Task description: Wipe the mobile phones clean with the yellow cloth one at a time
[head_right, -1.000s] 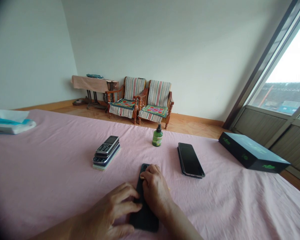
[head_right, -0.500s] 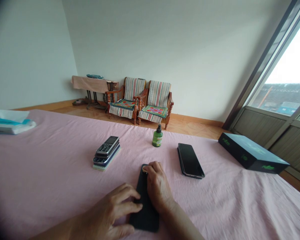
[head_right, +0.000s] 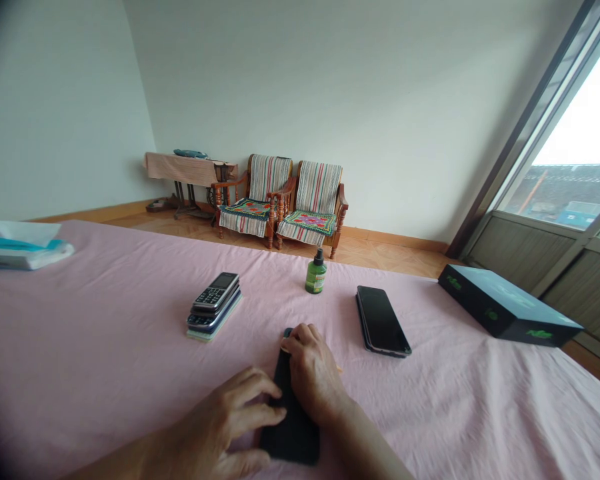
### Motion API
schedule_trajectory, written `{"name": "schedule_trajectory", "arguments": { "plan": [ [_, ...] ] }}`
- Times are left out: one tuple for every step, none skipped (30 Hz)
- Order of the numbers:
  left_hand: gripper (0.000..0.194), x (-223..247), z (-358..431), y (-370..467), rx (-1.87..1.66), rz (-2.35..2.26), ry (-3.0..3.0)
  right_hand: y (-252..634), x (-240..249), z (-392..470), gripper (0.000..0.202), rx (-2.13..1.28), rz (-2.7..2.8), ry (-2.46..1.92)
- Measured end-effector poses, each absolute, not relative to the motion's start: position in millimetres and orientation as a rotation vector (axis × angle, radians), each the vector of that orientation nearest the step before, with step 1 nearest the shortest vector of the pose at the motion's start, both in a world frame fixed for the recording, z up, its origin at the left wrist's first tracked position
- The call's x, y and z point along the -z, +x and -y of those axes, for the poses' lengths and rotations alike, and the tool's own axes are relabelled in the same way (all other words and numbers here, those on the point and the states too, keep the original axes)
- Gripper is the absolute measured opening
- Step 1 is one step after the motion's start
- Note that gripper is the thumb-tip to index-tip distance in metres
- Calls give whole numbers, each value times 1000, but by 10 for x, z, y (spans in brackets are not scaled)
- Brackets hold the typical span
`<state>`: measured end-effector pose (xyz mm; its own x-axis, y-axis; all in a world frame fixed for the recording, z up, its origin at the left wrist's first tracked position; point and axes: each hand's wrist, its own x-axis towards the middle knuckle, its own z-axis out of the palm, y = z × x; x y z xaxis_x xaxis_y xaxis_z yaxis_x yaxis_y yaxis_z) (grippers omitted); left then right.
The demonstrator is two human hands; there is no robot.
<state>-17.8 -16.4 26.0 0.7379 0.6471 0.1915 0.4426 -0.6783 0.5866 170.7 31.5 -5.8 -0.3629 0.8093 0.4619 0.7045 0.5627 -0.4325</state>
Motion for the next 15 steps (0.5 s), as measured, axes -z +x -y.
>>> {"name": "schedule_trajectory", "arguments": {
  "plan": [
    [48,-262,163,-178,-525,-826,2422,1697,51,-305,43,-211,2153,-1203],
    [48,-263,162,-177,-521,-828,2422,1689,47,-296,41,-209,2154,-1199],
    [49,-262,161,-177,-518,-828,2424,1683,47,-289,37,-205,2153,-1197],
    [49,-262,160,-177,-522,-823,2425,1682,52,-285,33,-196,2146,-1202],
    [49,-260,160,-177,-532,-815,2426,1685,62,-283,30,-183,2128,-1217],
    [50,-259,160,-177,-545,-807,2427,1692,76,-285,28,-168,2101,-1240],
    [50,-259,161,-178,-555,-802,2426,1704,94,-289,27,-149,2064,-1269],
    [50,-260,162,-178,-559,-798,2425,1719,114,-296,27,-131,2025,-1300],
    [50,-261,163,-178,-561,-798,2422,1735,136,-304,27,-113,1988,-1324],
    [50,-264,164,-179,-560,-800,2420,1751,156,-314,27,-100,1958,-1339],
    [51,-266,165,-180,-556,-802,2419,1765,174,-323,26,-94,1937,-1344],
    [52,-267,165,-182,-553,-804,2420,1776,188,-332,27,-95,1925,-1341],
    [53,-268,165,-183,-550,-803,2422,1784,199,-340,27,-103,1921,-1331],
    [53,-268,165,-185,-547,-804,2425,1788,205,-347,28,-116,1922,-1315],
    [53,-266,165,-186,-543,-806,2428,1788,207,-352,29,-131,1926,-1297]
  ]
}}
